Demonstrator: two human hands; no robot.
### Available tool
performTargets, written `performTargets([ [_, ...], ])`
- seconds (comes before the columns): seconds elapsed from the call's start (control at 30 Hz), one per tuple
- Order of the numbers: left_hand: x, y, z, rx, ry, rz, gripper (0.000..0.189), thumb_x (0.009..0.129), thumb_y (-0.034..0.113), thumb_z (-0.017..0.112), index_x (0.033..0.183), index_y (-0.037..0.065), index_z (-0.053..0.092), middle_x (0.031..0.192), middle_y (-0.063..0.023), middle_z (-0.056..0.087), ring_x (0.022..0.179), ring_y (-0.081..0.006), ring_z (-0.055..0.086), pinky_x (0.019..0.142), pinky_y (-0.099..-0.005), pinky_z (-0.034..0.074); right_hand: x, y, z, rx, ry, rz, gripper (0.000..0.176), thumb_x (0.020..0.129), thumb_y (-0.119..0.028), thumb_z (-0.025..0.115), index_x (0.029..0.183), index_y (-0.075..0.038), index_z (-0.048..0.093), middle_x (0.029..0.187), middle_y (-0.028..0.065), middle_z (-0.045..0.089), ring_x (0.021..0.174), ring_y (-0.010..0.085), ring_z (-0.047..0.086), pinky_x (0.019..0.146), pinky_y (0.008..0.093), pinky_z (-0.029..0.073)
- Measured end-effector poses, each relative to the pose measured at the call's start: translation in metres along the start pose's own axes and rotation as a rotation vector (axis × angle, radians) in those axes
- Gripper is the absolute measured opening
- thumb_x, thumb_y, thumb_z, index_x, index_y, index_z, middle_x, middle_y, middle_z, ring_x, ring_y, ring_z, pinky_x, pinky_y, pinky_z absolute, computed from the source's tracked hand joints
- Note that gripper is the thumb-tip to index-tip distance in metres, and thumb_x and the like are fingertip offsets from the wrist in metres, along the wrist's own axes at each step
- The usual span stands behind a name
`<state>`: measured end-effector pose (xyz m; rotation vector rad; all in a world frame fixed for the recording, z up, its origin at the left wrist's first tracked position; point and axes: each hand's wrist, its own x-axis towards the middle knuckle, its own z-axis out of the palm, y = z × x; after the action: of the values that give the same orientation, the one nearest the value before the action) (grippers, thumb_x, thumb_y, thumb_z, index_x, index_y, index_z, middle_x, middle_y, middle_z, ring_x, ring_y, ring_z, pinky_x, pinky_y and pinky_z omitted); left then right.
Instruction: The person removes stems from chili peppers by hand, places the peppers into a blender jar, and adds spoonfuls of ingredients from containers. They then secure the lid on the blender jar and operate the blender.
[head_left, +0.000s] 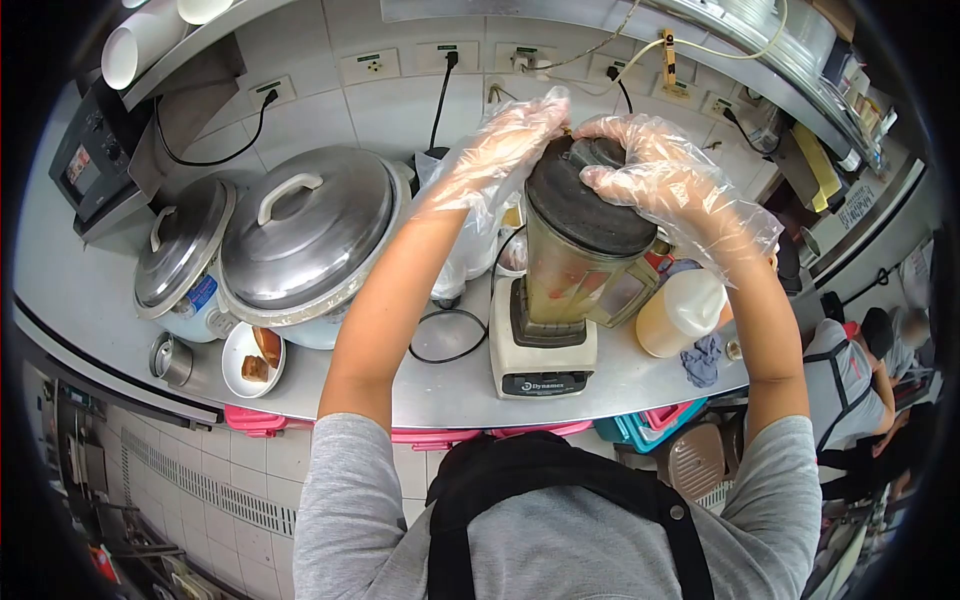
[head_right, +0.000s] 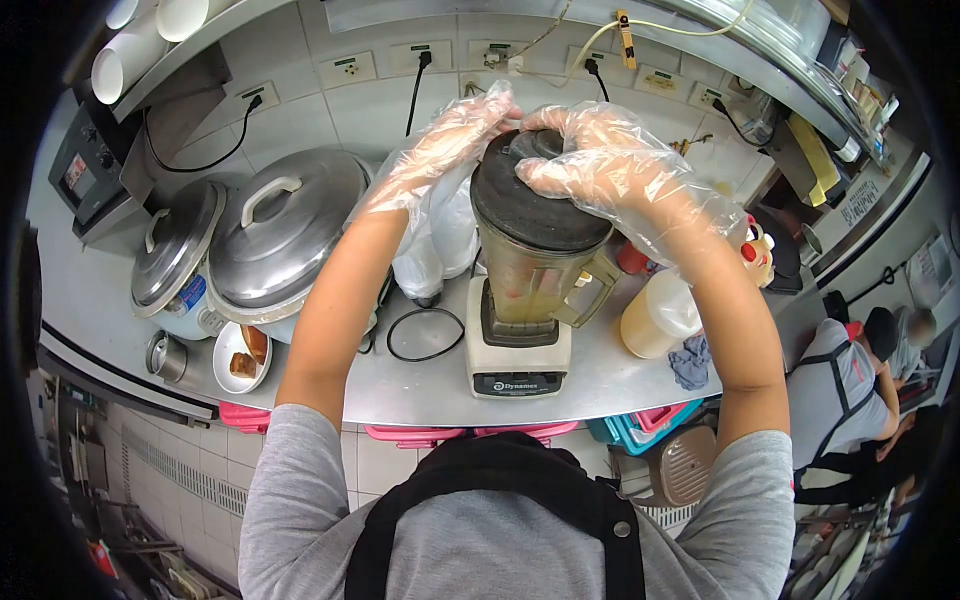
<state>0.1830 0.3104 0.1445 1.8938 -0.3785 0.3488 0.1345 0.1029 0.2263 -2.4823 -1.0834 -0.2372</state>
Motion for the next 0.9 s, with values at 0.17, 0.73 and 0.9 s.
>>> performTargets([
  [0.17,-0.018,0.024,0.021,0.078,-0.053,0.120,0.056,0.092,0.049,0.041,0.129,0.008,0.048,0.134,-0.0170,0.043,0.127,-0.0248,0.038,0.106,-0.0351,0.027,-0.005,-0.004,0.003,-0.130,0.064,0.043,0.062,0.067,-0.044,0.059,0.118,-0.009,0.057,0.106,0.0211,0.062,0.099,0.0347,0.059,0.087,0.0385,0.045],
  [0.73,-0.034,0.038,0.028,-0.203,0.039,0.105,0.046,0.080,0.042,0.063,0.104,0.003,0.062,0.104,-0.0116,0.060,0.099,-0.0237,0.054,0.091,-0.0343,0.039,-0.005,-0.027,0.014,-0.311,-0.003,0.077,0.081,0.060,-0.061,0.068,0.111,0.001,0.057,0.102,0.0237,0.061,0.100,0.0356,0.057,0.088,0.0403,0.044],
  [0.9,-0.030,0.028,0.028,-0.259,-0.107,0.195,0.049,0.079,0.044,0.064,0.103,0.001,0.061,0.098,-0.0119,0.060,0.094,-0.0247,0.054,0.089,-0.0351,0.040,-0.012,-0.033,0.024,-0.330,0.101,0.081,0.083,0.058,-0.059,0.071,0.114,0.001,0.055,0.103,0.0241,0.060,0.099,0.0364,0.058,0.088,0.0399,0.045],
])
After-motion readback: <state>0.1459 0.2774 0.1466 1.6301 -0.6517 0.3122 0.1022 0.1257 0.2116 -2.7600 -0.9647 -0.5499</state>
